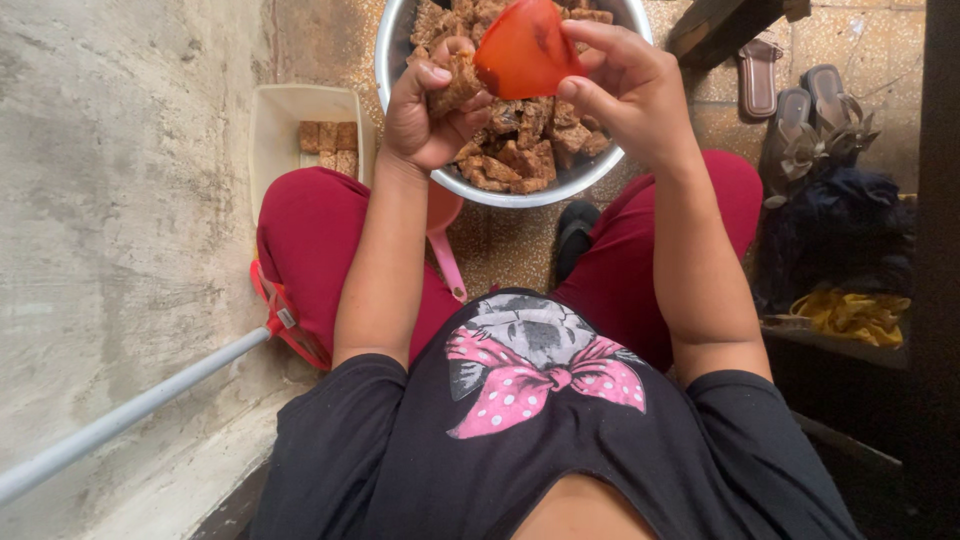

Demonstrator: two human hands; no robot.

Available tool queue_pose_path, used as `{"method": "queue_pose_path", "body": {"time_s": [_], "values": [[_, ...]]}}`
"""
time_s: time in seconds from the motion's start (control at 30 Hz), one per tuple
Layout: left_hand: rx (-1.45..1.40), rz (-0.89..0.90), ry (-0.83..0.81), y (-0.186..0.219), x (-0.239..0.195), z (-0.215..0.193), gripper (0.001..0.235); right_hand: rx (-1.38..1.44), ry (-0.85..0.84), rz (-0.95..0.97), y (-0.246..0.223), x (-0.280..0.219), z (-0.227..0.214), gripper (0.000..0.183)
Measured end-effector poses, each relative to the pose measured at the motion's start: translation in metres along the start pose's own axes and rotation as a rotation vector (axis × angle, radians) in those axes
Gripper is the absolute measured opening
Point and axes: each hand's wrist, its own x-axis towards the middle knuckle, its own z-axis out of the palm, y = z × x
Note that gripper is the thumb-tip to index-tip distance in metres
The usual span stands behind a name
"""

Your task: The person sits on the floor and uses a red plastic scoop to transfer brown, cube-shaped food blocks from a large metal bowl into a white plastic container. The person repeatedly scoops the blocks and places them into the container.

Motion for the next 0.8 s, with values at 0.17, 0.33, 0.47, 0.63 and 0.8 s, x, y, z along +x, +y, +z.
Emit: {"method": "queue_pose_path", "body": {"time_s": [0.17, 0.33, 0.47, 0.63, 0.8], "values": [[0.060, -0.002, 0.052, 0.0014, -0.0006, 0.0003, 0.032, -0.144, 0.001, -0.050, -0.0019, 0.0028, 0.0025, 0.045], [0.124, 0.054, -0.014, 0.0041, -0.0019, 0.0006, 0.028, -0.434, 0.104, -0.054, -0.0039, 0.0067, 0.0022, 0.045], [0.153, 0.053, 0.035, 0.0075, -0.0037, 0.0011, 0.028, -0.336, 0.085, -0.083, -0.0071, 0.0049, 0.0020, 0.046], [0.182, 0.041, 0.069, 0.0080, -0.0046, 0.0002, 0.028, -0.395, 0.036, -0.098, -0.0085, 0.0060, 0.0005, 0.047], [0.204, 0.032, 0.086, 0.0099, -0.0041, 0.0031, 0.029, -0.391, 0.090, -0.109, -0.0059, 0.0067, 0.0009, 0.046]]}}
